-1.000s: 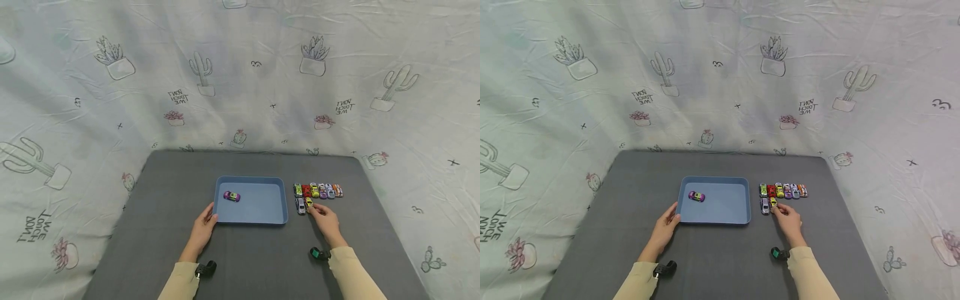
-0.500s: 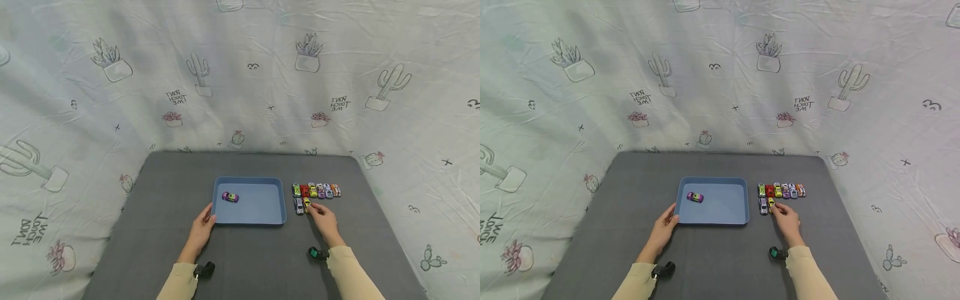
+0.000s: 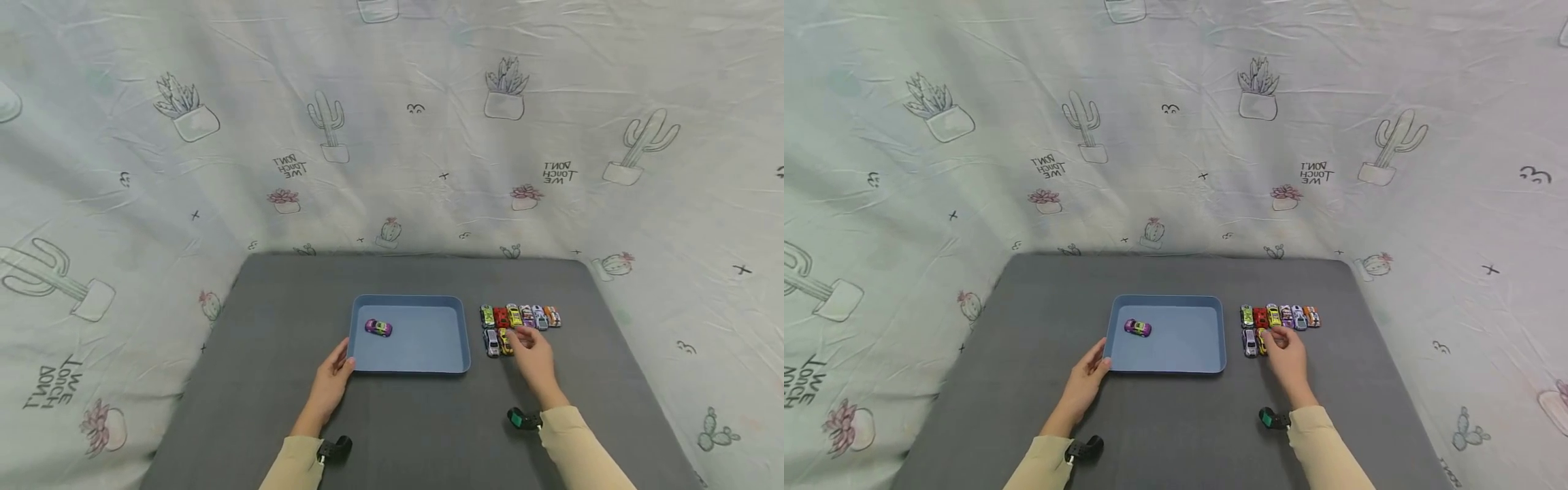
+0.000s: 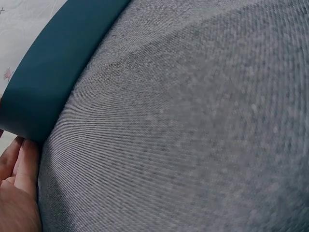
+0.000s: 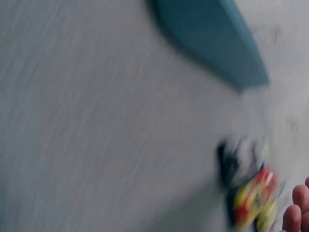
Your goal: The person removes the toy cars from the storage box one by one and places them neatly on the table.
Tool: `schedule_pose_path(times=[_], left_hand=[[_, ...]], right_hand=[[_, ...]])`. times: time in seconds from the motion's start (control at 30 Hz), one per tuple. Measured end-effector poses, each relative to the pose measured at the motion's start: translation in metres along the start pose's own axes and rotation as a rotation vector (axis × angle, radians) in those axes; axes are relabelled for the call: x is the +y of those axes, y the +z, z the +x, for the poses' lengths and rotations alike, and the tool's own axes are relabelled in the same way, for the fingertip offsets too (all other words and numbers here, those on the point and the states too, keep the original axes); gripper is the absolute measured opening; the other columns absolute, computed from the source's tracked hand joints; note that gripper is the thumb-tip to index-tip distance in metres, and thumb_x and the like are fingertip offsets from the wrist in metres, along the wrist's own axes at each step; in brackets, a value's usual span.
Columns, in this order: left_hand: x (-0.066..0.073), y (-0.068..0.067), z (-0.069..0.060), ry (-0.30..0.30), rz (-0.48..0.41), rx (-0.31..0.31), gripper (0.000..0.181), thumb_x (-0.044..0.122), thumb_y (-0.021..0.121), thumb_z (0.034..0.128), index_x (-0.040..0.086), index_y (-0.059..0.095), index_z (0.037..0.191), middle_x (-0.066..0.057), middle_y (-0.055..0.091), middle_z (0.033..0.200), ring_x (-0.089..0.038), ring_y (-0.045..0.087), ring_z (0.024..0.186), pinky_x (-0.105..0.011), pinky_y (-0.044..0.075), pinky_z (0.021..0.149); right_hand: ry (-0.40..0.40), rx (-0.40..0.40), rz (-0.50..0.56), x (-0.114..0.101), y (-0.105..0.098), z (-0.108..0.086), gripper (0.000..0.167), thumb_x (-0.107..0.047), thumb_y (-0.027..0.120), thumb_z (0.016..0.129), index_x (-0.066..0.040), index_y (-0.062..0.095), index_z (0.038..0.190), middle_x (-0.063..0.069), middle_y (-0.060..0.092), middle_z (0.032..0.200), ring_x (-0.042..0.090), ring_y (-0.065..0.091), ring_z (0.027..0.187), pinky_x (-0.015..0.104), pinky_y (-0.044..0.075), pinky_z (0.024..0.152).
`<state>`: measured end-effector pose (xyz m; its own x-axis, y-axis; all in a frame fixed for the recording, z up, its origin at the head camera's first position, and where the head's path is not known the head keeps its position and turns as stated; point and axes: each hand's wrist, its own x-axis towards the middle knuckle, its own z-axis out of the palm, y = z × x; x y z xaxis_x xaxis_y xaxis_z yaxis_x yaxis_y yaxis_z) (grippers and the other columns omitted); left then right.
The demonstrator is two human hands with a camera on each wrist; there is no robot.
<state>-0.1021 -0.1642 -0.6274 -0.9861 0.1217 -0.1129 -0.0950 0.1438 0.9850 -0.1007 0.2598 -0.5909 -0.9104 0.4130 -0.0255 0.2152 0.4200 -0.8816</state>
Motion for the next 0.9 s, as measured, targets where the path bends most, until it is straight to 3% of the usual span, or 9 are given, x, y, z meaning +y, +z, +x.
schedule_pose_path(times=[0.1, 0.23, 0.37, 0.63, 0.9], left_hand=[[0.013, 0.000, -0.004, 0.014, -0.002, -0.001, 0.055, 0.017, 0.054, 0.1009, 0.011, 0.034, 0.151, -0.020, 0.034, 0.151, -0.037, 0.036, 0.136, -0.052, 0.034, 0.107], [0.028, 0.001, -0.010, -0.002, -0.003, -0.010, 0.054, 0.014, 0.053, 0.1011, 0.007, 0.033, 0.151, -0.022, 0.034, 0.150, -0.038, 0.036, 0.135, -0.051, 0.035, 0.107], [0.032, 0.001, -0.012, -0.017, 0.004, -0.021, 0.054, 0.015, 0.052, 0.1016, 0.008, 0.033, 0.151, -0.020, 0.033, 0.152, -0.036, 0.034, 0.137, -0.050, 0.033, 0.108], [0.039, 0.001, -0.010, -0.019, -0.002, -0.006, 0.054, 0.016, 0.053, 0.1012, 0.009, 0.034, 0.151, -0.019, 0.034, 0.151, -0.036, 0.035, 0.136, -0.050, 0.033, 0.109], [0.041, 0.007, -0.013, -0.029, 0.002, 0.002, 0.054, 0.015, 0.054, 0.1010, 0.008, 0.034, 0.151, -0.019, 0.036, 0.150, -0.035, 0.037, 0.135, -0.049, 0.034, 0.108]], right_hand=[[-0.119, -0.036, -0.034, -0.021, 0.014, 0.001, 0.047, -0.036, 0.066, 0.093, -0.001, 0.060, 0.123, 0.014, 0.064, 0.109, 0.018, 0.055, 0.088, 0.023, 0.046, 0.070], [-0.205, -0.134, -0.076, -0.044, 0.036, 0.001, 0.053, -0.042, 0.066, 0.092, -0.003, 0.058, 0.127, 0.013, 0.060, 0.116, 0.022, 0.053, 0.096, 0.036, 0.046, 0.080], [-0.240, -0.212, -0.067, -0.060, 0.054, 0.000, 0.055, -0.043, 0.066, 0.092, -0.003, 0.056, 0.129, 0.016, 0.057, 0.120, 0.026, 0.052, 0.102, 0.044, 0.046, 0.087], [-0.295, -0.302, -0.066, -0.086, 0.080, 0.000, 0.049, -0.039, 0.068, 0.091, -0.008, 0.058, 0.127, 0.015, 0.059, 0.117, 0.023, 0.053, 0.098, 0.042, 0.047, 0.084], [-0.292, -0.404, -0.105, -0.093, 0.104, -0.006, 0.054, -0.038, 0.070, 0.090, -0.008, 0.056, 0.132, 0.014, 0.059, 0.117, 0.022, 0.054, 0.100, 0.040, 0.049, 0.079]])
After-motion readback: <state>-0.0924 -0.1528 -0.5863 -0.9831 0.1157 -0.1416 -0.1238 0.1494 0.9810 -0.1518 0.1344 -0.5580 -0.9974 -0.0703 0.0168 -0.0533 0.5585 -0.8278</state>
